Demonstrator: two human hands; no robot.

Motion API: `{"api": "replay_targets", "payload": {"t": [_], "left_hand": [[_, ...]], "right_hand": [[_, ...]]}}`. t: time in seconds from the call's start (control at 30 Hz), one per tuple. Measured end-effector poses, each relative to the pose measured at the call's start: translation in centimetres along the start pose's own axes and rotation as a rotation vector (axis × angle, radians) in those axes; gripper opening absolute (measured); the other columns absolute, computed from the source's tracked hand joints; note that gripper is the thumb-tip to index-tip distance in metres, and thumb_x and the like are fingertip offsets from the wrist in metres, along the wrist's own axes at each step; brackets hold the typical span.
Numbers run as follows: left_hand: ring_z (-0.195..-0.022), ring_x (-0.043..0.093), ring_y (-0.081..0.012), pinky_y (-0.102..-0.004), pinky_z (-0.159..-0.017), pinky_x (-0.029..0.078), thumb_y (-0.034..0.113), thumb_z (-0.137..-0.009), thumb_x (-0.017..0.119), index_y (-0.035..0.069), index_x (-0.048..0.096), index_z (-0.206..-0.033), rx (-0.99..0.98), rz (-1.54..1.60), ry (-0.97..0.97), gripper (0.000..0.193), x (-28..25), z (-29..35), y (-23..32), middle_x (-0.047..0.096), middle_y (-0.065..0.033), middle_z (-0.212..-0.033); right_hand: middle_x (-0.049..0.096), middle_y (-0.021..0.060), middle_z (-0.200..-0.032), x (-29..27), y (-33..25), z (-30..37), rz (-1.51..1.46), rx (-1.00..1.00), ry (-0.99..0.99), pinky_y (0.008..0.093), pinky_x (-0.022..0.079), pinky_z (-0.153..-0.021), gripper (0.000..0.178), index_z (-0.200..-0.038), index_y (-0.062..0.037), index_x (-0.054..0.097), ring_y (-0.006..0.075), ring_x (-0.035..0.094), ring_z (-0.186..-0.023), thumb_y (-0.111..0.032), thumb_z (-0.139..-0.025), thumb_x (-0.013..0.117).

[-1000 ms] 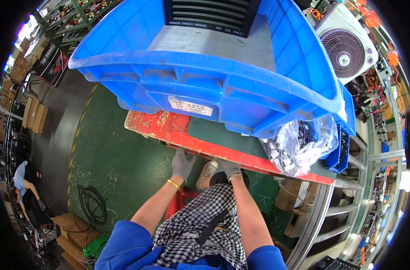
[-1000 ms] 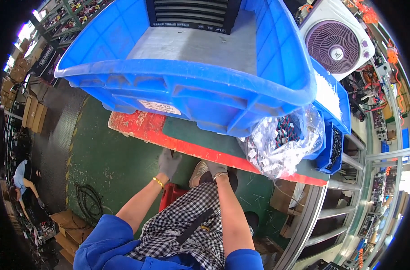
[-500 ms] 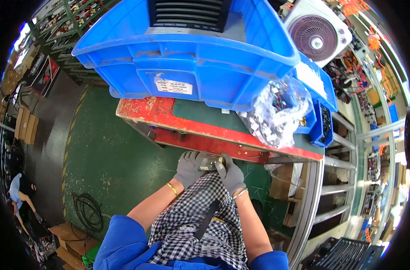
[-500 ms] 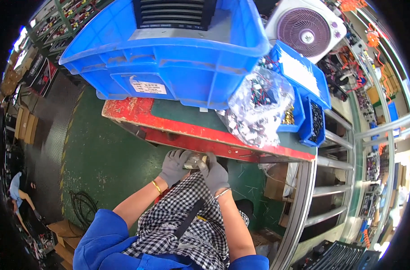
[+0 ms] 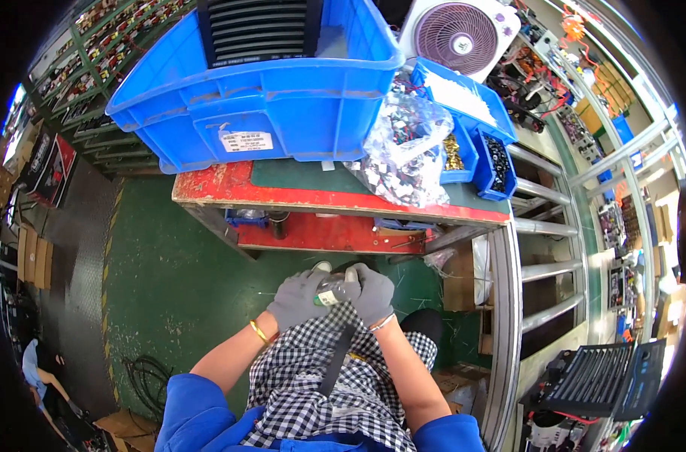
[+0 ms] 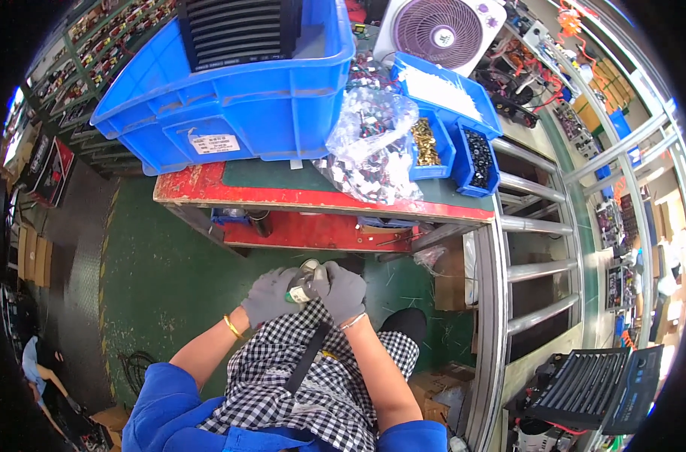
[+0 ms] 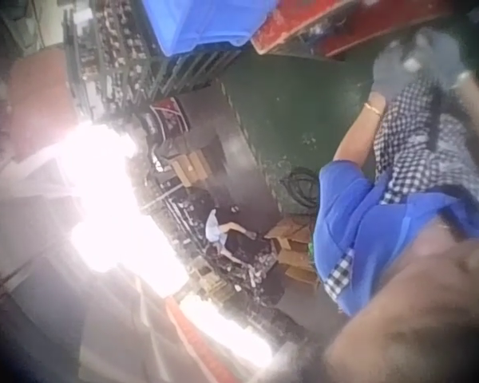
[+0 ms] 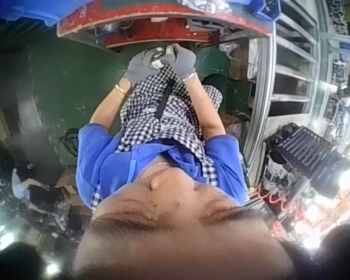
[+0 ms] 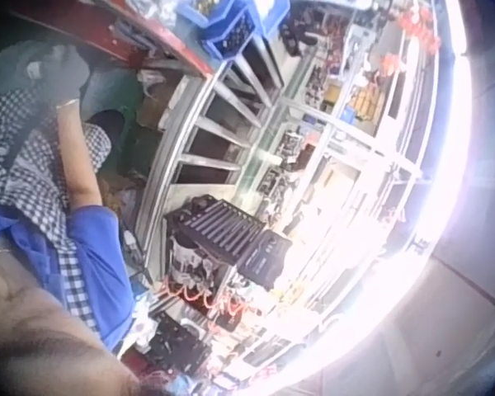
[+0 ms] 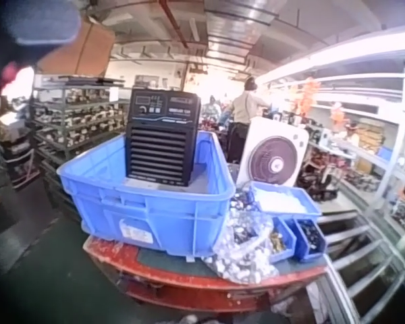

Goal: The person assembles components on a printed circuit board by hand, connecting a wiring harness to electronic connectors within a metal housing.

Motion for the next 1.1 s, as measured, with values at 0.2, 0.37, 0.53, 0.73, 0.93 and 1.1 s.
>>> {"api": "replay_targets", "payload": {"t": [0.2, 0.37, 0.53, 0.73, 0.93, 1.1], "left_hand": [[-0.111, 0.063, -0.0273, -0.0373, -0.098, 0.048, 0.037, -0.072, 0.081, 0.003, 0.047, -0.139, -0.205, 0.635, -0.489, 0.082, 0.4, -1.4, 0.1, 0.064, -0.0164, -0.123], [-0.120, 0.061, -0.0289, -0.0373, -0.102, 0.047, 0.037, -0.072, 0.083, 0.006, 0.043, -0.141, -0.179, 0.463, -0.067, 0.086, 4.1, -4.9, -6.6, 0.062, -0.0150, -0.128], [-0.116, 0.063, -0.0297, -0.0393, -0.098, 0.049, 0.030, -0.073, 0.083, 0.008, 0.042, -0.139, -0.235, 0.439, 0.136, 0.082, 8.1, -9.1, -12.8, 0.065, -0.0135, -0.123], [-0.114, 0.063, -0.0305, -0.0404, -0.098, 0.049, 0.028, -0.072, 0.082, 0.006, 0.055, -0.127, -0.372, 0.451, 0.231, 0.065, 12.8, -13.7, -18.6, 0.066, -0.0141, -0.122], [-0.108, 0.065, -0.0321, -0.0397, -0.097, 0.049, 0.028, -0.082, 0.069, 0.005, 0.067, -0.109, -0.195, 0.236, 0.217, 0.035, 15.6, -16.1, -20.4, 0.071, -0.0137, -0.112], [-0.107, 0.066, -0.0346, -0.0511, -0.091, 0.050, 0.026, -0.090, 0.056, 0.006, 0.068, -0.110, -0.291, -0.293, 0.092, 0.031, 19.7, -16.4, -24.8, 0.071, -0.0147, -0.110]], "right_hand": [[0.065, 0.0100, -0.069, -2.7, 1.3, 0.6, -0.350, 0.082, 0.064, 0.0369, 0.047, -0.054, 0.036, -0.095, -0.0053, 0.067, 0.0262, 0.061, -0.057, -0.037, -0.099, 0.050], [0.063, 0.0055, -0.074, -7.2, 5.2, -1.4, -1.157, 0.722, 0.249, 0.0266, 0.044, -0.046, 0.058, -0.112, -0.0046, 0.061, 0.0129, 0.053, -0.051, -0.052, -0.105, 0.029], [0.065, 0.0079, -0.079, -14.5, 6.0, -6.0, -1.133, 0.489, 0.328, 0.0287, 0.048, -0.048, 0.058, -0.123, -0.0015, 0.054, 0.0149, 0.057, -0.055, -0.051, -0.105, 0.030], [0.063, 0.0069, -0.076, -18.1, 6.1, -11.3, -0.739, 0.500, 0.286, 0.0245, 0.045, -0.045, 0.055, -0.136, -0.0029, 0.049, 0.0112, 0.057, -0.052, -0.047, -0.105, 0.036], [0.059, 0.0032, -0.069, -18.5, 7.3, -10.7, -0.628, 0.433, 0.303, 0.0220, 0.041, -0.045, 0.053, -0.141, 0.0010, 0.045, 0.0080, 0.053, -0.052, -0.037, -0.105, 0.042], [0.053, 0.0013, -0.064, -17.8, 6.7, -8.1, -0.569, 0.385, 0.483, 0.0200, 0.035, -0.047, 0.051, -0.136, 0.0033, 0.048, 0.0067, 0.046, -0.050, -0.037, -0.106, 0.039]]}}
Point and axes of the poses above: each hand's wrist, its own z-axis away from the middle knuckle, its own x-axis out of the palm, y = z × x, the point moved 3 cm from there along -z, towards the middle knuckle
